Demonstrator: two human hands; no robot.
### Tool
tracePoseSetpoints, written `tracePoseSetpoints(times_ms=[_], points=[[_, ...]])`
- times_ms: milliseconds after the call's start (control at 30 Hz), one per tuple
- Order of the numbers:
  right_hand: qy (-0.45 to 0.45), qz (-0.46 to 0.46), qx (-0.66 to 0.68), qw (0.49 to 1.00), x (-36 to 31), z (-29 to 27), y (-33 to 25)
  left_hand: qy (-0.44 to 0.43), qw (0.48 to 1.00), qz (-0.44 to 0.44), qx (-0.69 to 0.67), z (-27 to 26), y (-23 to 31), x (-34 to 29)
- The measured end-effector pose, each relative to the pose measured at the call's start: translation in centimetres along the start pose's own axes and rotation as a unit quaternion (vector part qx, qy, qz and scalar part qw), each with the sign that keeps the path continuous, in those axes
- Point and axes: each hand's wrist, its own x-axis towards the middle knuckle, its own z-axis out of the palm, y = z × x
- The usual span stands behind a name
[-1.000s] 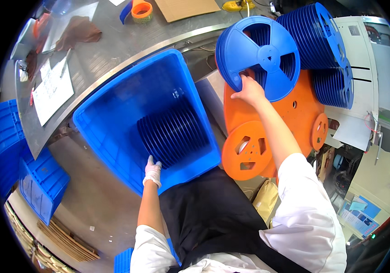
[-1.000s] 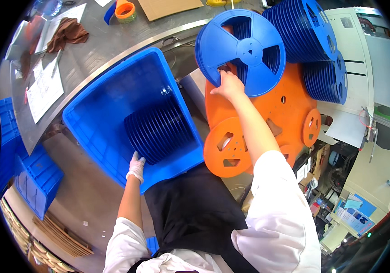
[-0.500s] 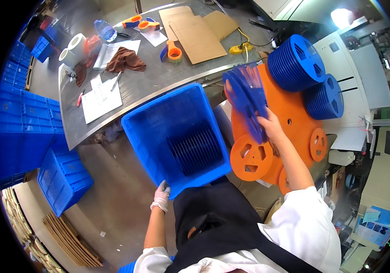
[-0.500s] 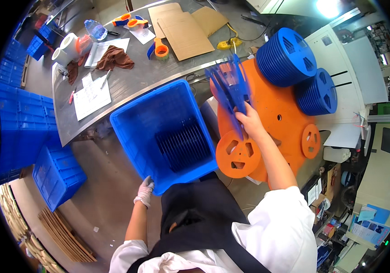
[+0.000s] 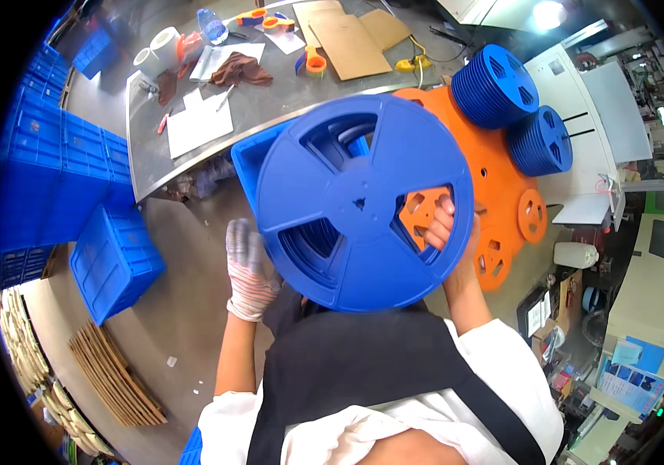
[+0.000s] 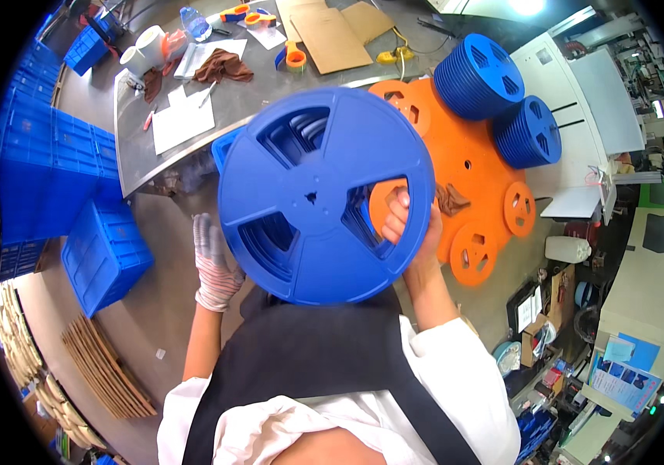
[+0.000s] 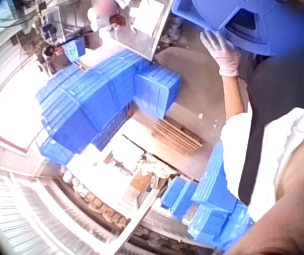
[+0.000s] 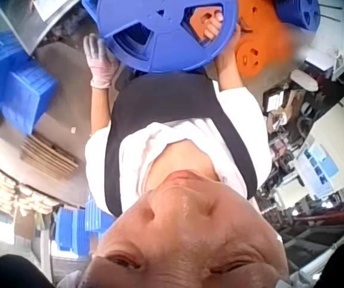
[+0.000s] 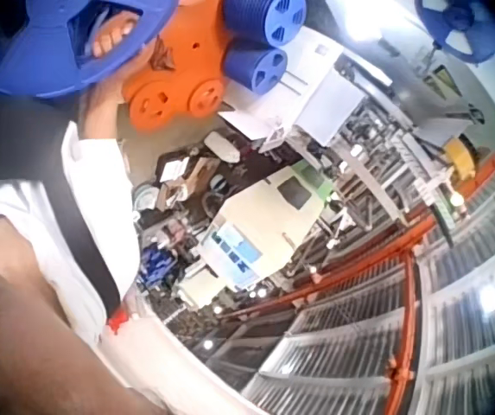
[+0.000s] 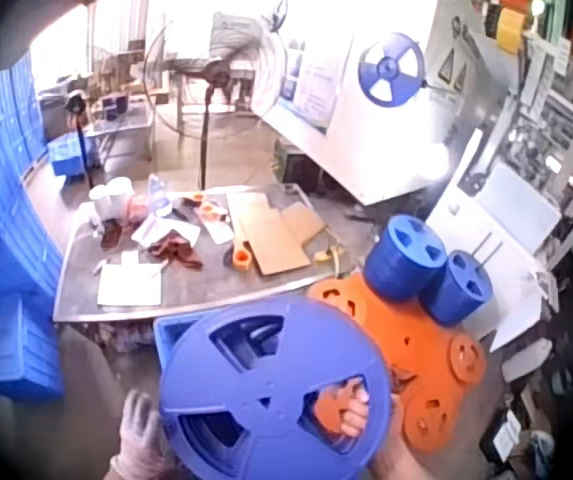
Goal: The person stacks blue plastic spools from a green table into a blue bin. They repeatedly pick up stacks of spools, separate them, and place them into the bin, occasionally moving between the table and the bin.
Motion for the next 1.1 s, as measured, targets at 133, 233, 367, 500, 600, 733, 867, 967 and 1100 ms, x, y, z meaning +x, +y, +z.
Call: tracePoseSetpoints(times_ms=[133,233,367,500,600,733,867,967,1100], points=[[-0.029,0.017,0.019,0.999,0.0,1.5,0.5,-0.156,0.963,0.213,0.063,-3.3,3.6,2.3],[-0.026,0.012,0.021,0.999,0.2,2.5,0.5,-0.193,0.954,0.23,0.002,-2.7,3.8,2.1],[-0.015,0.012,-0.018,1.0,1.1,4.2,-0.4,-0.235,0.95,0.2,-0.042,-2.8,4.5,2.2],[0.281,-0.095,-0.204,0.933,2.9,8.0,0.9,-0.19,0.958,0.072,-0.201,-2.8,3.8,0.2],[0.127,-0.049,-0.218,0.967,1.7,5.8,-1.1,-0.109,0.823,-0.231,-0.506,-2.2,4.4,-1.0],[0.071,-0.07,-0.175,0.98,-0.5,5.0,-3.3,0.035,0.566,-0.372,-0.735,-2.8,4.2,-0.8],[0.021,-0.103,-0.135,0.985,-2.4,4.9,-4.8,0.059,0.484,-0.406,-0.773,-1.9,2.5,-2.6],[0.031,-0.127,-0.157,0.979,-3.2,5.6,-5.0,0.067,0.468,-0.405,-0.783,-1.6,2.9,-2.1],[0.005,-0.148,-0.159,0.976,-3.2,6.1,-5.1,0.097,0.468,-0.389,-0.788,-2.0,3.4,-0.6]])
